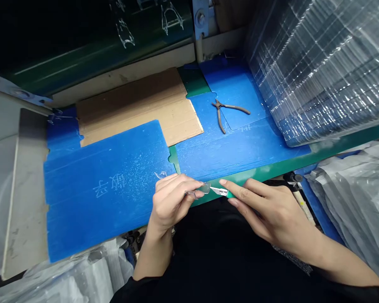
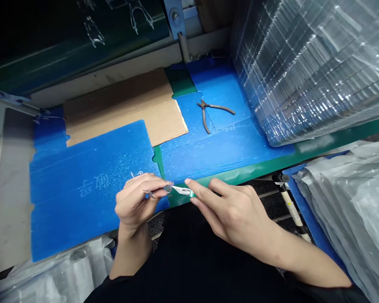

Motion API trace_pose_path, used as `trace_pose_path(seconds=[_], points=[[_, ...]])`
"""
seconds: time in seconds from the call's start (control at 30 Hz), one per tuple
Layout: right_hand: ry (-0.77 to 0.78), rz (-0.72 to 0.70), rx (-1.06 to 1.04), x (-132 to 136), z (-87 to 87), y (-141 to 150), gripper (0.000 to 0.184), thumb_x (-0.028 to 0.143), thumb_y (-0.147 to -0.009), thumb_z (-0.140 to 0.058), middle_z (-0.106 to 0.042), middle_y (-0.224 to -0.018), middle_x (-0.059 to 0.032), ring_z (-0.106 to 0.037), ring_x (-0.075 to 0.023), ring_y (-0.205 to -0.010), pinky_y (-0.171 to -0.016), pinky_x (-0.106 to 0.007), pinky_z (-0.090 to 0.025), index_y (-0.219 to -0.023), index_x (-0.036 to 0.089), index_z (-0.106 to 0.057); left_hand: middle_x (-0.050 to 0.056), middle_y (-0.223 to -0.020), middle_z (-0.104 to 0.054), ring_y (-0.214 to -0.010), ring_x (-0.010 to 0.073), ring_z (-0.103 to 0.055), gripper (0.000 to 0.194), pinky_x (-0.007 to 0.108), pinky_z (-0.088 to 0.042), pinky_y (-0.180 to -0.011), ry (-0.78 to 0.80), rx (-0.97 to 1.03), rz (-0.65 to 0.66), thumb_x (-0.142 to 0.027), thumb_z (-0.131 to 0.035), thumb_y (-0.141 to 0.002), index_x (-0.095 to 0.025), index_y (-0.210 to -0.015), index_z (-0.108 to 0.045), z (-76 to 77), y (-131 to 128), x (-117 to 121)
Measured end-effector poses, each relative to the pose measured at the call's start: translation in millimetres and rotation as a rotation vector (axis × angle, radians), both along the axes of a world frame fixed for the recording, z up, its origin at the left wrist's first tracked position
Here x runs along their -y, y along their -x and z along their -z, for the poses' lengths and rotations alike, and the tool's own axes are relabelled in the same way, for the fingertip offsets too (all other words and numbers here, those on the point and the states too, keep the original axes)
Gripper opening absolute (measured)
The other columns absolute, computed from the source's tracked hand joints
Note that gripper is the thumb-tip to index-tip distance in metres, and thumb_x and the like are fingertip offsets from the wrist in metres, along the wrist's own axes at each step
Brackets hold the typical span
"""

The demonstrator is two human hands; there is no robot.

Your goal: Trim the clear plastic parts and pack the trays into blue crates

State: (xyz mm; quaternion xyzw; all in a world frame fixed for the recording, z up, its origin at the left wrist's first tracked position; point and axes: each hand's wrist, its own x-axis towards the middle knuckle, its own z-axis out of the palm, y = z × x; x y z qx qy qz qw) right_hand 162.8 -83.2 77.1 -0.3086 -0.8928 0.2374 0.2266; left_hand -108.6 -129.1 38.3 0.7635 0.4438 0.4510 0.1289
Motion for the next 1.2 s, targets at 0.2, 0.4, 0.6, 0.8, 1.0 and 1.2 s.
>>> trace_pose_path(seconds=[0.2, 0.4, 0.6, 0.8, 1.0, 1.2], points=[[0.027, -0.006, 0.004, 0, -0.4, -1, 0.038, 0.024, -0.115, -0.058, -0.061, -0.085, -0.0002, -0.053, -0.0113, -0.06, -0.057, -0.031, -0.042, -0.151, 0.015, -0.065, 0.007, -0.087, -0.081, -0.074, 0.0181, -0.074, 0.01, 0.032, -0.053, -0.068, 0.013, -0.021, -0.013, -0.017, -0.071, -0.104, -0.015, -0.113, -0.074, -0.8, 0, 4], [0.032, 0.032, -0.005, -4, 2.8, -1, 0.036, 0.027, -0.117, -0.055, -0.063, -0.082, -0.0003, -0.052, -0.0107, -0.058, -0.056, -0.03, -0.04, -0.149, 0.017, -0.068, 0.005, -0.082, -0.079, -0.071, 0.0175, -0.073, 0.009, 0.032, -0.051, -0.065, 0.008, -0.022, 0.001, -0.019, -0.07, -0.105, -0.017, -0.113, -0.074, -3.6, -4, 5], [0.173, 0.087, -0.077, -13, 13.6, 0, 0.037, 0.025, -0.116, -0.055, -0.064, -0.084, -0.0017, -0.056, -0.0126, -0.066, -0.064, -0.028, -0.045, -0.149, 0.015, -0.07, 0.005, -0.083, -0.077, -0.069, 0.0162, -0.07, 0.006, 0.031, -0.051, -0.065, 0.097, 0.073, 0.036, -0.02, -0.073, -0.104, -0.017, -0.11, -0.075, -8.7, -13, 7], [0.247, 0.0, -0.204, -8, 13.6, 6, 0.044, 0.014, -0.114, -0.052, -0.064, -0.096, -0.0042, -0.058, -0.0144, -0.078, -0.072, -0.029, -0.05, -0.158, 0.014, -0.059, 0.007, -0.086, -0.071, -0.071, 0.0154, -0.064, 0.038, 0.028, -0.051, -0.064, 0.517, 0.49, 0.131, -0.051, -0.052, -0.114, -0.018, -0.107, -0.071, 0.8, -22, 14], [0.154, -0.085, -0.266, 1, 16.0, 12, 0.053, 0.014, -0.115, -0.05, -0.061, -0.094, -0.0011, -0.057, -0.0128, -0.071, -0.065, -0.026, -0.048, -0.167, 0.022, -0.047, 0.006, -0.08, -0.071, -0.064, 0.0147, -0.061, 0.045, 0.027, -0.05, -0.06, 0.471, 0.587, 0.155, -0.052, -0.045, -0.115, -0.018, -0.099, -0.069, 8.2, -34, 18], [0.11, -0.126, -0.268, 7, 18.3, 13, 0.052, 0.014, -0.116, -0.049, -0.058, -0.094, -0.0005, -0.055, -0.0125, -0.072, -0.063, -0.027, -0.044, -0.167, 0.02, -0.044, 0.006, -0.076, -0.071, -0.062, 0.0143, -0.063, 0.048, 0.027, -0.05, -0.058, 0.46, 0.559, 0.167, -0.053, -0.042, -0.116, -0.019, -0.094, -0.067, 7.4, -38, 17]])
